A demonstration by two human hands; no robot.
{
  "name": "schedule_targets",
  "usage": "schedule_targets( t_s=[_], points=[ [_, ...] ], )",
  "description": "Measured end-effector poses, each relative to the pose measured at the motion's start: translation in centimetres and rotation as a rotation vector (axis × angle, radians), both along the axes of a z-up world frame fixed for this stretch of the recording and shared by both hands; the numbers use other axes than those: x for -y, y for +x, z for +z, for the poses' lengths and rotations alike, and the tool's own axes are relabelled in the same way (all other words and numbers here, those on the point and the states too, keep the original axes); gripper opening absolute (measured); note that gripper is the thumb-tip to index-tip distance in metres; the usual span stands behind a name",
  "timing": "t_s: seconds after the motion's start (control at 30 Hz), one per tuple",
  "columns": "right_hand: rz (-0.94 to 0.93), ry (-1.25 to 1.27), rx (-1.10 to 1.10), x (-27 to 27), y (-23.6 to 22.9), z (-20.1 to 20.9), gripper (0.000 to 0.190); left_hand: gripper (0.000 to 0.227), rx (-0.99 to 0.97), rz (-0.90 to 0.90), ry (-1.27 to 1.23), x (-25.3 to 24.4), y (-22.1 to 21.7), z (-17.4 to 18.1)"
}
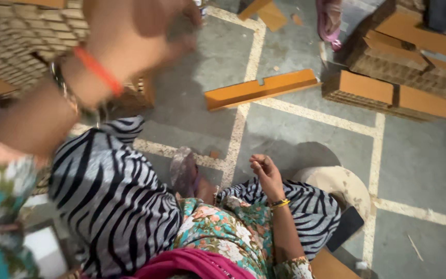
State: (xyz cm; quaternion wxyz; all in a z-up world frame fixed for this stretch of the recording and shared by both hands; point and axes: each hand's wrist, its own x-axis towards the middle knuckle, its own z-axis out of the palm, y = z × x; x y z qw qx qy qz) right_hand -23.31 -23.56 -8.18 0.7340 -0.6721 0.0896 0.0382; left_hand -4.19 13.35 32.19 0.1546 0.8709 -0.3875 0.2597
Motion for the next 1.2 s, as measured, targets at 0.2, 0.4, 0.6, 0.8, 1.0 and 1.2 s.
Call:
schedule_targets(
  t_s=[0.2,0.4,0.6,0.8,1.0,1.2],
  points=[
    [0.005,-0.067,0.038,-1.3,-1.1,3.4,0.025,0.02,-0.321,-0.343,0.325,4.4,-11.1,-0.6],
    [0.099,-0.269,-0.062,0.4,0.2,9.9,0.026,0.019,-0.596,-0.601,0.074,1.6,-14.6,-8.3],
    [0.132,-0.855,0.082,10.5,10.6,6.8,0.031,0.024,-0.522,-0.717,0.064,1.6,-14.2,-18.7],
    [-0.101,-1.508,0.057,25.9,24.7,-0.9,0.064,0.029,-0.701,-0.554,0.059,3.7,-10.1,-24.0],
    [-0.084,-1.995,-0.287,34.2,33.8,-2.3,0.082,0.035,-0.828,-0.398,0.014,6.5,-6.7,-25.7],
    [-0.071,-1.842,-0.424,35.7,36.0,-3.7,0.05,0.041,-0.9,-0.283,-0.027,7.3,-6.6,-26.6]
  ],
)
